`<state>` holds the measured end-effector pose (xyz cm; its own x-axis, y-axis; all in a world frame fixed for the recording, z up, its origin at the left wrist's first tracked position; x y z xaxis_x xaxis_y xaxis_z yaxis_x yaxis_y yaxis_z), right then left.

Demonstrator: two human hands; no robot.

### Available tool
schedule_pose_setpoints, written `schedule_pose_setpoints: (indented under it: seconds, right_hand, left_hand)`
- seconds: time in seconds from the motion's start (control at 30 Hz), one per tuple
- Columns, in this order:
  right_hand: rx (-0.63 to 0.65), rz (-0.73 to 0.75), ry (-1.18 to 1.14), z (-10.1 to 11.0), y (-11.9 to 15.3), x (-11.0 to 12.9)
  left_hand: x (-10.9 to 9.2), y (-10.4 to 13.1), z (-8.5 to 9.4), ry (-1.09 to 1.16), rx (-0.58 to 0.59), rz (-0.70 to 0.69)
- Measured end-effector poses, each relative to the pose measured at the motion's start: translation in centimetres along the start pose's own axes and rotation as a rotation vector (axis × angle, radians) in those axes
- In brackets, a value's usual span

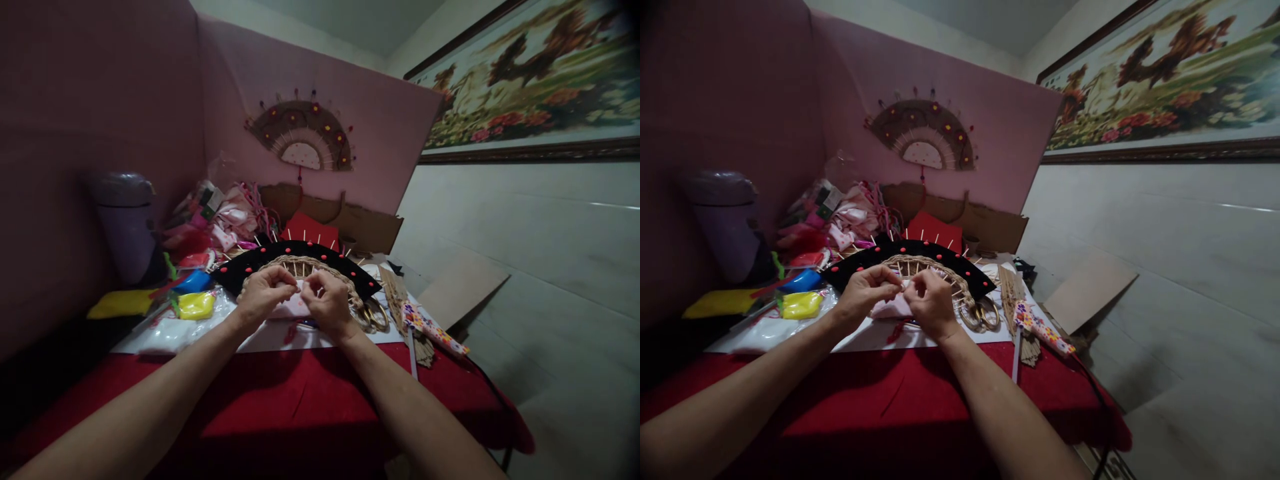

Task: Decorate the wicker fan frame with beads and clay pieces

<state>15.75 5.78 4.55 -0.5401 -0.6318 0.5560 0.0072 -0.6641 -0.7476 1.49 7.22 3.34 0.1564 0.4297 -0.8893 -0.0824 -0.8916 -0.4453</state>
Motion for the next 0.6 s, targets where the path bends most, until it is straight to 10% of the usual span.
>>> schedule_pose_setpoints:
  seconds: [0.2,0.6]
  right_hand:
    - [0.073,-0.492,-0.629,-0.9,-0.4,-2.7]
    - [0.274,-0.515,-0.978,-2.3,0.0,-1.7]
  left_hand:
    - [0.7,-0.1,0.3,0.203,0.005,0.044]
    - [1.4,0.1,0.2,0.281,0.016,0.115]
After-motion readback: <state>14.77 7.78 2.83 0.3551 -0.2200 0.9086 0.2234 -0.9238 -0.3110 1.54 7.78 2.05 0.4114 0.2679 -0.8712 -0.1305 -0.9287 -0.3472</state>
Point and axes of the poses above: each hand's wrist, its own y-axis away from the middle knuckle, its own z-axis out of the back of the hand, x = y × z, the point moved 6 cm from there along -y, towards the middle knuckle, and after that the axes turned 5 degrees about -z, right-handed, at the moved point
